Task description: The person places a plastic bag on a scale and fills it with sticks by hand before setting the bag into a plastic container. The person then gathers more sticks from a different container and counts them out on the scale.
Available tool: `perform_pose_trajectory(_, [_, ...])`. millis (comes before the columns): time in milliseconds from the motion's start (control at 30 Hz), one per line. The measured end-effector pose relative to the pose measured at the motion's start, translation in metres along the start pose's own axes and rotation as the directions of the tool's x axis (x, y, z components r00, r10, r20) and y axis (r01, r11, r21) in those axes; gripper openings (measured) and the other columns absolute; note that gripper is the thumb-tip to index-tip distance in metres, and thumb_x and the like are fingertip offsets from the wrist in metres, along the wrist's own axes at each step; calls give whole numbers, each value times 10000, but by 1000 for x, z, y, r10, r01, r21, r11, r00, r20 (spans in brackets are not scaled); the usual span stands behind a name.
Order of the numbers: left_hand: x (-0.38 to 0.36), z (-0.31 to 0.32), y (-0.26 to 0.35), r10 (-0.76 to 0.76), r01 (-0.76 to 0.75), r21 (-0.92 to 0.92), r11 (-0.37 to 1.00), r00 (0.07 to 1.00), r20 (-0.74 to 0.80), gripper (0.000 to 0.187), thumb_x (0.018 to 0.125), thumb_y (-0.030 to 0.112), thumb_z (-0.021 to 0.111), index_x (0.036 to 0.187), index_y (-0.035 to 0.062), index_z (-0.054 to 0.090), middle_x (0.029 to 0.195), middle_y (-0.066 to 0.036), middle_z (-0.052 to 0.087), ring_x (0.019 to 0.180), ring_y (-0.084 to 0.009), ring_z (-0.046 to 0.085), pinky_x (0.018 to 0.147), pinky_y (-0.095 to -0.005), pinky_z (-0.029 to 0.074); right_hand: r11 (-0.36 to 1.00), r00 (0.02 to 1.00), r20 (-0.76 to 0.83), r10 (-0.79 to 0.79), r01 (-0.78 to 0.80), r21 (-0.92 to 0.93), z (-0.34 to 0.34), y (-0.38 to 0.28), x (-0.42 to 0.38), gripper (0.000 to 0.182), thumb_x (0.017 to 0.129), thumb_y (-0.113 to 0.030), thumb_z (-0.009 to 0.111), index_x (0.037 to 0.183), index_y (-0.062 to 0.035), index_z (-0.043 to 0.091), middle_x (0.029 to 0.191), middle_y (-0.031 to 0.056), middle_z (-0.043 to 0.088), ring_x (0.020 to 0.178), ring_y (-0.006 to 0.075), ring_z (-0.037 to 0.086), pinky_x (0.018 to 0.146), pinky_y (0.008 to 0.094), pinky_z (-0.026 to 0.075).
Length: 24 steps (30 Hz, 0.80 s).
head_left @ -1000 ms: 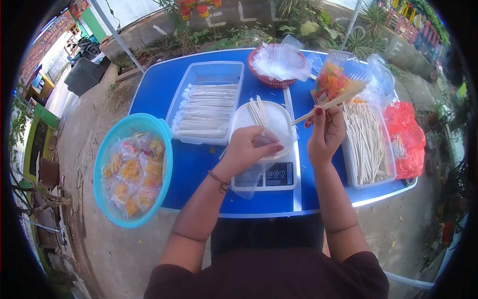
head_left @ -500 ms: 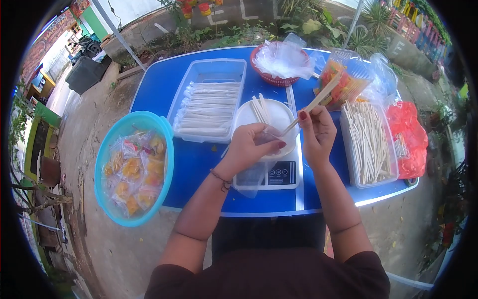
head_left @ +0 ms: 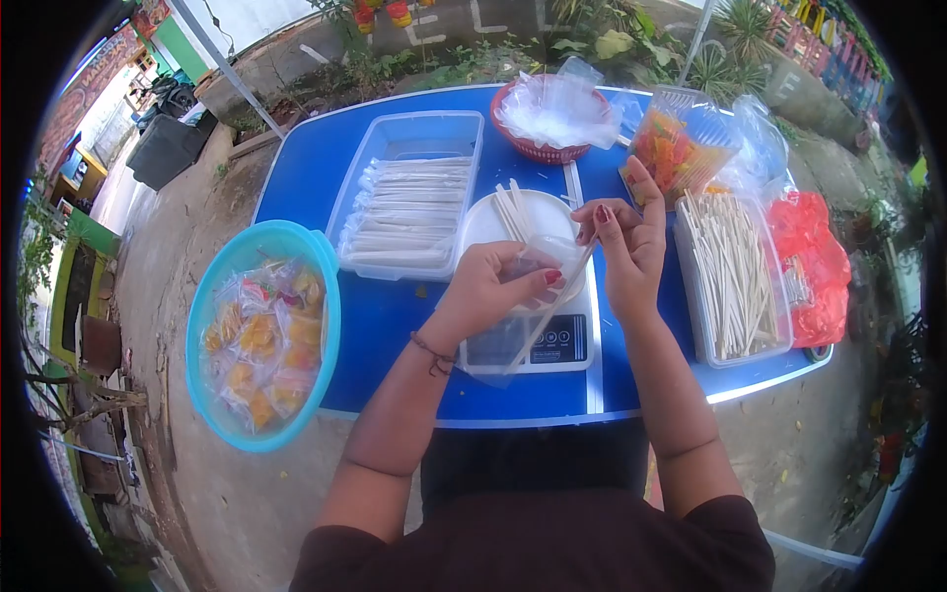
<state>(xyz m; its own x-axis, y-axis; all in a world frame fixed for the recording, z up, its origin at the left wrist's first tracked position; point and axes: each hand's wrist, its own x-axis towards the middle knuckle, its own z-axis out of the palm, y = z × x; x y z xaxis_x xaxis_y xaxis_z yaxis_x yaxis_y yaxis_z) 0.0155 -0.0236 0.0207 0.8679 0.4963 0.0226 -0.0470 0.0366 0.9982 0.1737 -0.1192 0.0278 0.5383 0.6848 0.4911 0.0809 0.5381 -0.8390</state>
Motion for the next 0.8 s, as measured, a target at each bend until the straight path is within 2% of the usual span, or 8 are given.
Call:
perform_pose_trajectory(67, [0,0,0,15,-15,-10,1000,1000,-13,263,875,98,699,1082,-59,660,935,-127,712,813,-169,707,694,-266,582,1000,1000,24,17,-18,13,0,-1,0,439,984,-73,512,1388,12,361,939,139,659,835,120,591,787,257,473])
perform_pose_trajectory(167, [1,-3,-3,22,-22,18,1000,999,-40,251,882,106,693,1075,-52,664,938,-126,712,810,-169,708,692,-268,582,994,994,104,44,-34,-103,-2,1,-1,396,981,-94,525,1347,16,425,935,111,667,821,112,577,777,261,460])
perform_pose_trajectory(267, [1,-3,-4,50,-52,-23,998,996,-75,240,891,121,686,1063,-45,668,934,-125,713,806,-166,707,693,-267,581,969,997,68,-39,54,-241,1,5,-3,314,968,-132,551,1256,-9,542,1007,103,662,853,123,568,779,275,446])
perform_pose_trajectory(400, [0,-3,2,52,-65,-97,993,990,-132,233,906,137,672,1059,-39,669,929,-120,713,806,-154,702,702,-259,577,939,981,183,-58,116,-323,-6,7,-2,246,918,-155,600,1138,-51,634,1126,112,623,946,150,555,801,292,437])
perform_pose_trajectory(467, [1,-3,1,50,-72,-126,989,985,-168,233,913,143,665,1061,-37,669,927,-115,713,807,-149,699,707,-254,575,935,984,170,-47,104,-339,-2,1,-1,205,880,-157,638,1058,-61,673,1168,127,600,987,172,550,812,302,439])
perform_pose_trajectory(667, [0,-4,-4,-19,19,20,1000,1000,-18,257,917,144,661,1081,-53,660,923,-104,711,835,-146,696,722,-251,569,784,965,224,-138,245,-571,11,-14,-1,174,775,-132,724,908,-30,677,1132,127,616,1033,256,573,856,338,450])
perform_pose_trajectory(767, [0,-1,-9,14,-23,159,987,998,60,262,936,153,634,1096,-54,655,927,-105,712,847,-147,696,739,-256,567,773,938,312,-153,310,-554,3,1,-4,150,752,-98,739,863,-26,668,1077,124,636,1016,269,592,856,348,465])
perform_pose_trajectory(800, [0,0,-10,6,-14,144,989,998,58,251,939,164,629,1068,-47,670,914,-102,715,826,-140,695,727,-253,557,806,952,272,-142,271,-527,4,0,-4,100,769,-62,732,815,-16,655,1033,121,647,990,247,607,832,355,481])
